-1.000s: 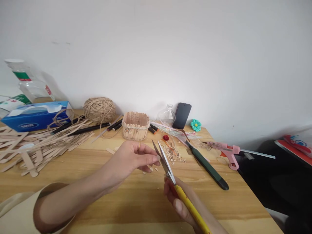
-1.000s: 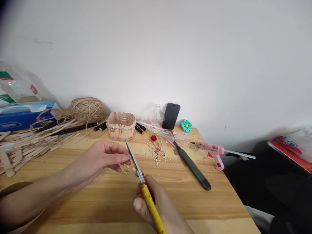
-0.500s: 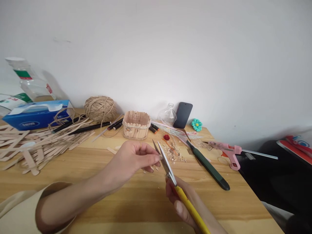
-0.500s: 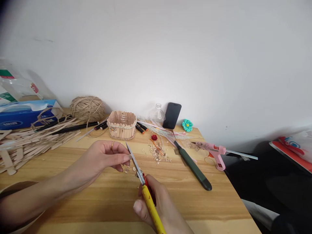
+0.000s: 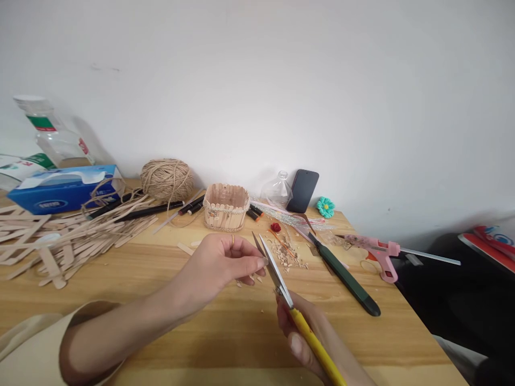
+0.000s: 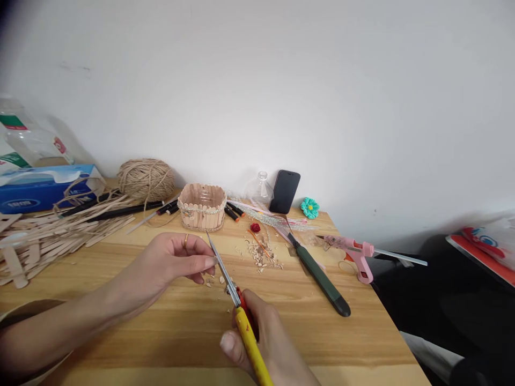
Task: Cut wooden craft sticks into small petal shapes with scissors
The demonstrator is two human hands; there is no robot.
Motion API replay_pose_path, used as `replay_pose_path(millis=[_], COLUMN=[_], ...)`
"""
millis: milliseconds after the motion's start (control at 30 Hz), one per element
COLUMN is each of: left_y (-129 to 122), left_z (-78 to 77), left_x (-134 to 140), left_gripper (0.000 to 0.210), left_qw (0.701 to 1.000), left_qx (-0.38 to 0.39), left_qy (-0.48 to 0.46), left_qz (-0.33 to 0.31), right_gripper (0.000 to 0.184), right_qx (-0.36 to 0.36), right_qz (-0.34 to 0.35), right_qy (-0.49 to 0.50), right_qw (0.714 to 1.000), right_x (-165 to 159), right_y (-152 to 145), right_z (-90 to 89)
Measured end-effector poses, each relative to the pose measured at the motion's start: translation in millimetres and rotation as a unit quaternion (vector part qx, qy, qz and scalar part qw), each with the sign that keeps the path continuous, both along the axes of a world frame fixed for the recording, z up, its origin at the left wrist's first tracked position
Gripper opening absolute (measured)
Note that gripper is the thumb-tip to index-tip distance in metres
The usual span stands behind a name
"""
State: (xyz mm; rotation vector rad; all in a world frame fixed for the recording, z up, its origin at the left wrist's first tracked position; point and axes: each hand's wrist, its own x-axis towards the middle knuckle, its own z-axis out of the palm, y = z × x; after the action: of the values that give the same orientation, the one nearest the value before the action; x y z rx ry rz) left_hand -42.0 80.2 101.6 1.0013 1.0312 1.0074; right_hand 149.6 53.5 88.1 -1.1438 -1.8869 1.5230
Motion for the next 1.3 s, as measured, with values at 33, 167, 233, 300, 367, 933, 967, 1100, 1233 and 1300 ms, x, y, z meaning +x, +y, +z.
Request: replay_pose_path(millis=[33, 167, 233, 300, 367, 933, 967, 1100, 1233, 1300], left_y=[0, -1, 0, 1, 1, 3, 4, 5, 10, 14], left_z=[-0.1, -0.8, -1.1, -1.2, -1.3, -7.2, -8.3, -12.2, -16.3, -19.9], left_x=[0, 0, 0, 0, 1, -4, -4, -6, -10, -12], left_gripper=[0.005, 0.005, 0.005, 0.005, 0.005, 0.013, 0.014, 0.014, 0.014, 0.014], left_qw=[1.0, 1.0, 1.0, 1.0, 1.0, 0.999, 0.999, 0.999, 0.995, 0.994], left_qx=[-0.002, -0.001, 0.0, 0.002, 0.002, -0.035, -0.037, -0.037, -0.044, -0.04], left_qy=[0.001, 0.003, 0.007, 0.01, 0.011, -0.002, -0.001, 0.034, 0.075, 0.094], left_qz=[0.0, -0.001, -0.001, 0.001, 0.002, -0.008, -0.008, -0.009, -0.038, -0.046], right_gripper=[0.05, 0.048, 0.05, 0.052, 0.053, 0.02, 0.019, 0.034, 0.027, 0.026], right_qx=[0.002, 0.019, 0.025, 0.029, 0.027, 0.144, 0.166, 0.214, 0.219, 0.242], right_qz=[0.007, 0.027, 0.035, 0.036, 0.027, -0.148, -0.144, -0.089, -0.073, -0.064], right_qy=[0.007, 0.004, 0.008, 0.01, -0.003, -0.467, -0.49, -0.529, -0.564, -0.595], right_qw=[1.0, 0.999, 0.999, 0.999, 0.999, 0.86, 0.844, 0.816, 0.793, 0.764], right_x=[0, 2, 5, 6, 4, 53, 56, 68, 72, 72], right_y=[0, 2, 4, 5, 4, 23, 25, 33, 38, 40], right_z=[1.8, -6.4, -13.5, -17.1, -16.2, -28.2, -31.4, -39.6, -35.9, -33.8])
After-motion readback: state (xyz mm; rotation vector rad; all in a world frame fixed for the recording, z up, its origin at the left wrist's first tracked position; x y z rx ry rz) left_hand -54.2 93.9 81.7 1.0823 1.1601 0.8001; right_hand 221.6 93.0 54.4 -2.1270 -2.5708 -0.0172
